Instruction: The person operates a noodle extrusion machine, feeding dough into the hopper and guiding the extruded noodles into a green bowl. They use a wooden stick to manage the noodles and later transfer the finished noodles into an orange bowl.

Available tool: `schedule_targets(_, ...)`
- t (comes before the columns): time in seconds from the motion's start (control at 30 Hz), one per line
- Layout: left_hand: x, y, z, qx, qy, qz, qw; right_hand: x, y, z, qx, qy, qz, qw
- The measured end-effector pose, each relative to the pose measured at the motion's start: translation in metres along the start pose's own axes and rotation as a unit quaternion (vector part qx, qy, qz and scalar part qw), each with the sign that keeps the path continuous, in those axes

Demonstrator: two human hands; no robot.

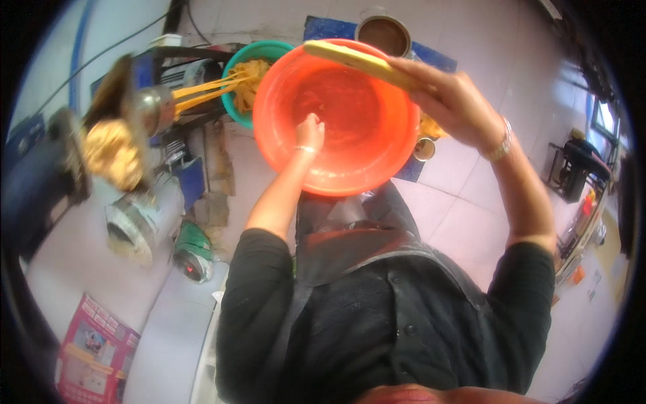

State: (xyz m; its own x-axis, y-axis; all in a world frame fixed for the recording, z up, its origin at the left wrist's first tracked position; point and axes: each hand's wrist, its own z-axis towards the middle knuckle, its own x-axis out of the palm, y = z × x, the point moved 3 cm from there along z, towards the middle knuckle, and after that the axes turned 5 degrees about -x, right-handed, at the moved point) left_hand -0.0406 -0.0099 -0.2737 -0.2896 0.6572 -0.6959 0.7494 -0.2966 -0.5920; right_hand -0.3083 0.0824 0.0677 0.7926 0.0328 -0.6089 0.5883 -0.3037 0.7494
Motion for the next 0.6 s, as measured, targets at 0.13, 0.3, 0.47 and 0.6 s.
schedule_targets(0.13, 0.053, -0.010, 0.061, -0.087, 0.001, 0.093, 0.992, 0.029, -0.069, -0.034, 0.027, -0.078, 0.032, 0.996)
schedule_targets(0.3, 0.087, 0.024, 0.083, -0.098, 0.030, 0.115, 0.988, 0.037, -0.087, -0.038, 0.057, -0.059, 0.047, 0.996)
schedule_targets(0.47, 0.035, -0.032, 0.000, -0.058, 0.100, -0.291, 0.950, 0.029, -0.065, -0.037, 0.032, -0.087, 0.095, 0.991)
schedule_targets(0.6, -0.128, -0.138, -0.088, -0.055, 0.164, -0.509, 0.843, 0.003, -0.003, -0.035, 0.018, -0.082, 0.144, 0.986)
